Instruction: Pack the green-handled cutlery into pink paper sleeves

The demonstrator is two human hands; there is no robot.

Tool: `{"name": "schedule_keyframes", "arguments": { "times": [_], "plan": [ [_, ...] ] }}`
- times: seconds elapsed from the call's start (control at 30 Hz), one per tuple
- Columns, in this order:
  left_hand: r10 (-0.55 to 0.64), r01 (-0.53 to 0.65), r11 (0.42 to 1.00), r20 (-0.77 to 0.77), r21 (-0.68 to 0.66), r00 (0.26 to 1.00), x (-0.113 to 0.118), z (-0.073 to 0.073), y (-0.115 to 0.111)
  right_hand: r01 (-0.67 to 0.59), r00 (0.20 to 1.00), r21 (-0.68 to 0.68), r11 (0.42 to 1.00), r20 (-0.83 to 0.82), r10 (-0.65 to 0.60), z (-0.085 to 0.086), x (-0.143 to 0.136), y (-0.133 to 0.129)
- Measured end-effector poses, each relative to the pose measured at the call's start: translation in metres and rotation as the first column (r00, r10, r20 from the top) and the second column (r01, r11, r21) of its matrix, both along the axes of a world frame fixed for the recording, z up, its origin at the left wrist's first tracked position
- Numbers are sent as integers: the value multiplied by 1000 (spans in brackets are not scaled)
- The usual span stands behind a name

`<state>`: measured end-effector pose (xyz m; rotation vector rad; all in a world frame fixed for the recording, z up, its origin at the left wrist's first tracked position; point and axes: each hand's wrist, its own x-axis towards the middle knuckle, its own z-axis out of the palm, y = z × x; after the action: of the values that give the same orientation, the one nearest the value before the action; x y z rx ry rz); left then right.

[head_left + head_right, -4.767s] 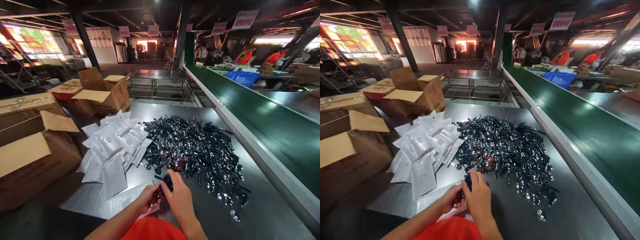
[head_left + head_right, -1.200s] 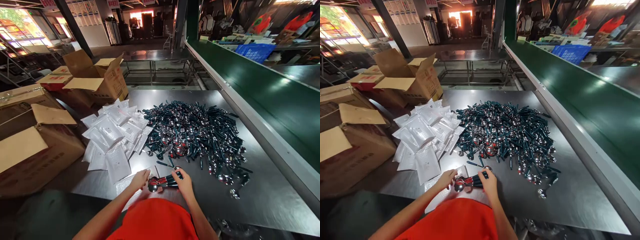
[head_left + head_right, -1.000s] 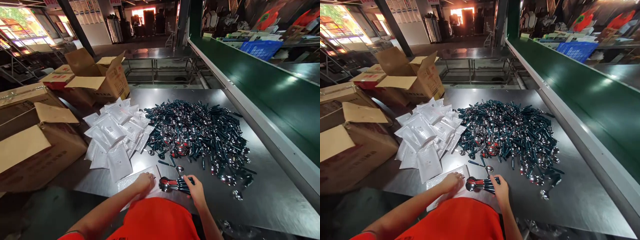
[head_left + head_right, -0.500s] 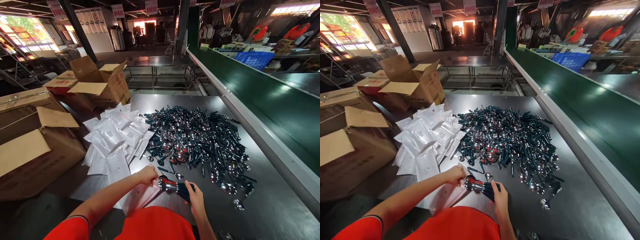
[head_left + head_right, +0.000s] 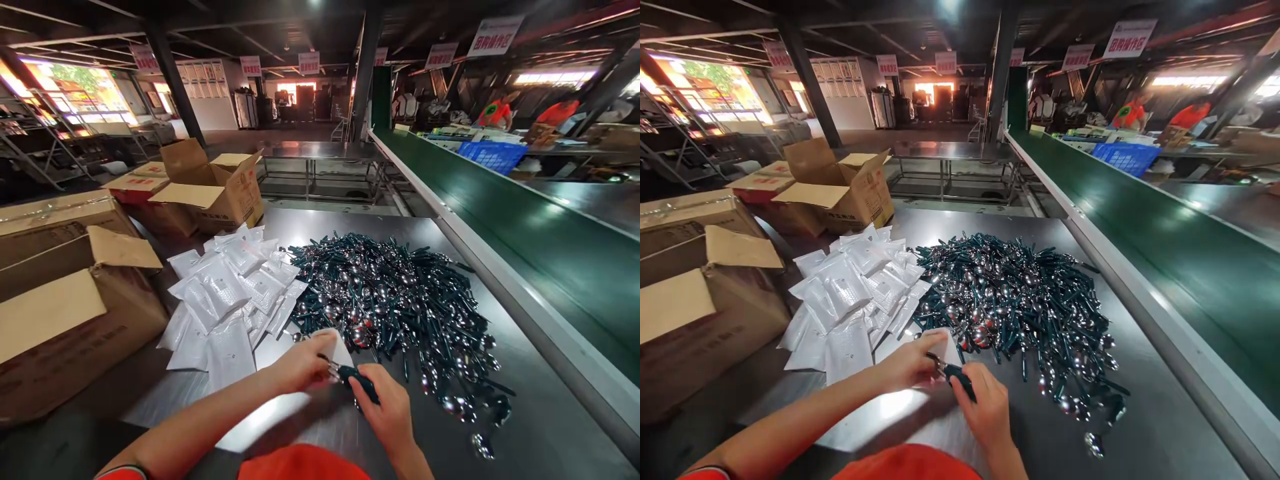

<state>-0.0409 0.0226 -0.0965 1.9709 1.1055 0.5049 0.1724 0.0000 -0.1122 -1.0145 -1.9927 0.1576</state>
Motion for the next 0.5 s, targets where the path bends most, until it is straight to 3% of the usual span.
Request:
{"name": "schedule_keyframes", "arguments": {
  "times": [0.07,0.13,0.23,0.3,0.4,0.5],
  "plan": [
    [-12,12,1000,57,15,998,11,10,-13,10,996,-36,999,94,-6,16,-7,1],
    [33,-40,997,103,72,994,18,17,-23,91,991,-2,996,99,-90,29,-10,3],
    [84,-115,969,150,218,985,18,26,-31,128,982,-54,990,-131,-134,37,-6,3],
    [64,-132,917,190,375,980,13,34,-33,6,951,-207,978,-302,-70,34,-2,1],
    [4,-131,797,212,590,977,7,46,-35,-217,914,-405,888,-403,40,19,-1,-5],
    [-27,-104,732,182,674,983,8,53,-37,-288,875,-428,856,-481,54,1,-4,-11]
  ]
}}
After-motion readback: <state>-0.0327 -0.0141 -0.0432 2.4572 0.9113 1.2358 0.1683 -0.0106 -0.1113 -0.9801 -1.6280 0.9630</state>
